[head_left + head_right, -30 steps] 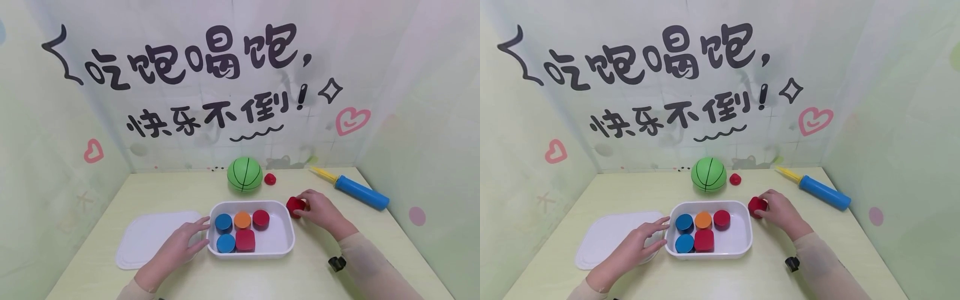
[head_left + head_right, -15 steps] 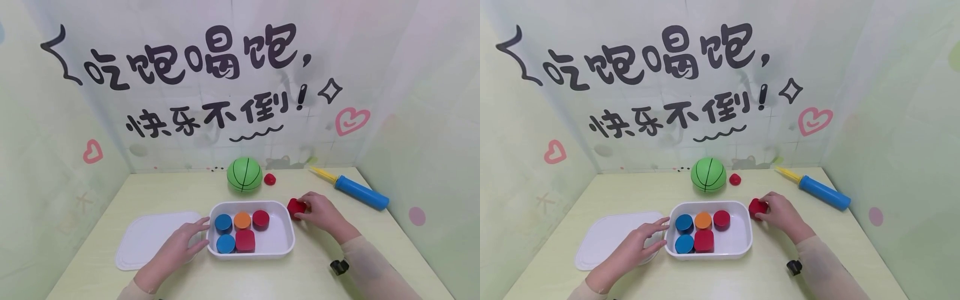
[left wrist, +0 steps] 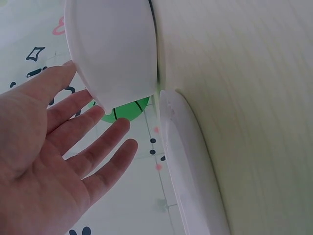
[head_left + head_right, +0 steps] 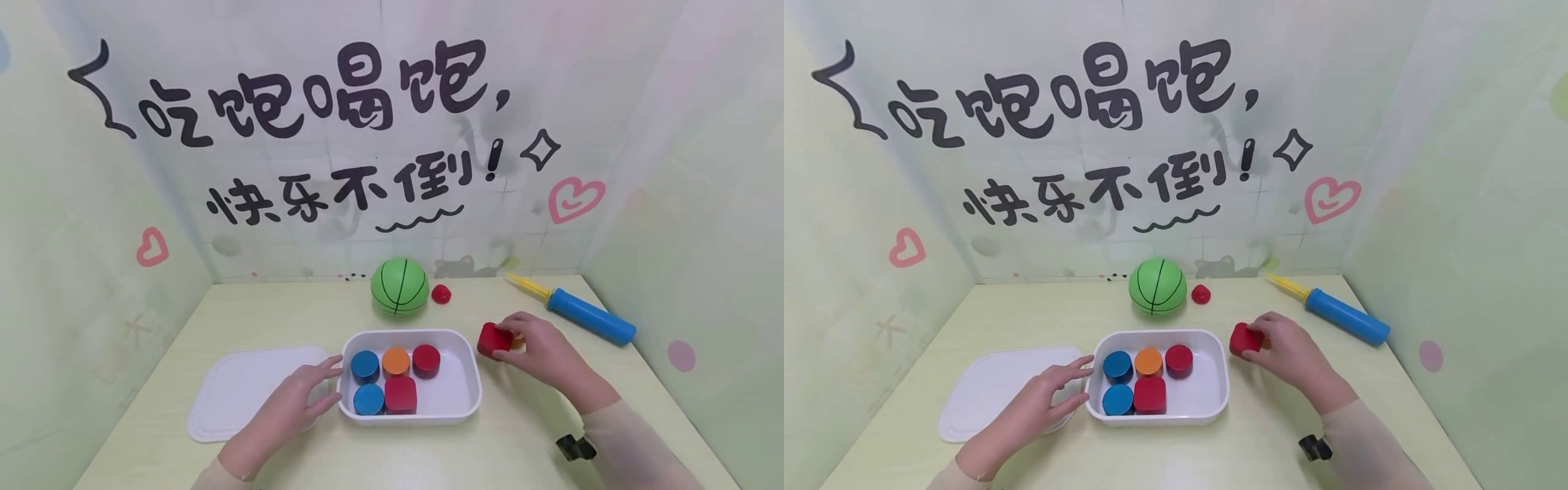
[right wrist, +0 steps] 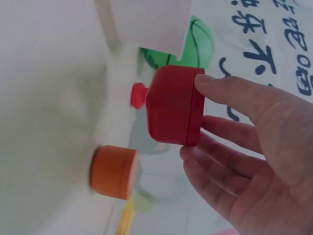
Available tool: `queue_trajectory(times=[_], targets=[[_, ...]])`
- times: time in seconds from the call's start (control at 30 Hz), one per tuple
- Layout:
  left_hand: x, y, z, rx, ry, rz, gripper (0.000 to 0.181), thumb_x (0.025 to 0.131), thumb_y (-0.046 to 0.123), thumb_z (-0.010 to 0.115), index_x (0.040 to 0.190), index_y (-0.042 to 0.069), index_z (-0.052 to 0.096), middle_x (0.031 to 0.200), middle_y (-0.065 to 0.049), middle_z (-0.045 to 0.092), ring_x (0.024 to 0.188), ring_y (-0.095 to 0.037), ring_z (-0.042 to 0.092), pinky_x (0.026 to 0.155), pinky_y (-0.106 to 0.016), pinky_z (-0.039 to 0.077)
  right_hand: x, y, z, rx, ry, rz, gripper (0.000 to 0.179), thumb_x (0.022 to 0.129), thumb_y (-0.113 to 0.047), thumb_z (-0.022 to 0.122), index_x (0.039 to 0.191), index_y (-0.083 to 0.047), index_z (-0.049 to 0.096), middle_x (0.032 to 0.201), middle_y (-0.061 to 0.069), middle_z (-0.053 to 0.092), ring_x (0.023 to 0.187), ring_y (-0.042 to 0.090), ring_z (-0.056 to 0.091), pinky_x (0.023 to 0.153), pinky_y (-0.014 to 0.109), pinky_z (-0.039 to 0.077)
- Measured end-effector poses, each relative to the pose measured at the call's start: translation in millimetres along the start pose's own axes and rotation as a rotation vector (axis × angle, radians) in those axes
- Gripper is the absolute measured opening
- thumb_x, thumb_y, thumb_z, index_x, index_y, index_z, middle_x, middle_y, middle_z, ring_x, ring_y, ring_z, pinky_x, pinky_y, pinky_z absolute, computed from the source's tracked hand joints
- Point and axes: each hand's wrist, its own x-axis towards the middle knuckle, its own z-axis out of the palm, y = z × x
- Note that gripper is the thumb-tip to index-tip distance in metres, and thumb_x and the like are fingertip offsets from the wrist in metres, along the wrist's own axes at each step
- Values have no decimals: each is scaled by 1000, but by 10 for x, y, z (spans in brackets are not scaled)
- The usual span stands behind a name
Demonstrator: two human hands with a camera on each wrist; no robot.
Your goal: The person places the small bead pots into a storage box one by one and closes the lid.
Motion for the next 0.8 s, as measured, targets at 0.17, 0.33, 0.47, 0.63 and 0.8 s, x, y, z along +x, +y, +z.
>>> queue_trajectory(times=[0.17, 0.33, 0.47, 0.63, 0.8], targets=[[-6, 1, 0, 0, 1, -1, 46, 92, 32, 79, 137, 24, 69, 154, 8, 55, 136, -27, 59, 110, -53, 51, -70, -123, -116, -20, 29, -25, 62, 74, -27, 95, 127, -5, 72, 123, 15, 68, 104, 30, 66, 75, 40, 66], [-3, 1, -4, 1, 2, -2, 46, 92, 33, 79, 137, 24, 69, 154, 8, 55, 136, -26, 58, 111, -53, 51, -122, -259, -168, -20, 46, -66, 60, 73, -27, 95, 126, -8, 73, 122, 12, 69, 104, 30, 67, 75, 38, 66], [-3, 3, -8, 0, 2, 8, 46, 93, 32, 79, 136, 23, 69, 154, 8, 55, 136, -26, 59, 110, -52, 51, -151, -359, -150, -7, 29, -97, 58, 74, -28, 95, 125, -11, 74, 123, 8, 69, 105, 28, 67, 76, 35, 66], [-21, 1, -14, 2, 6, 33, 45, 93, 31, 79, 136, 21, 69, 154, 7, 55, 134, -27, 60, 110, -51, 52, -169, -476, -70, 29, 14, -142, 53, 74, -28, 95, 121, -16, 75, 120, 1, 70, 106, 21, 66, 77, 29, 64], [-25, 1, -14, 2, 17, 54, 45, 93, 30, 78, 135, 20, 70, 154, 6, 56, 133, -28, 60, 109, -53, 52, -172, -580, 39, 68, -11, -217, 49, 76, -25, 93, 121, -15, 76, 119, -3, 70, 108, 19, 66, 79, 25, 63]])
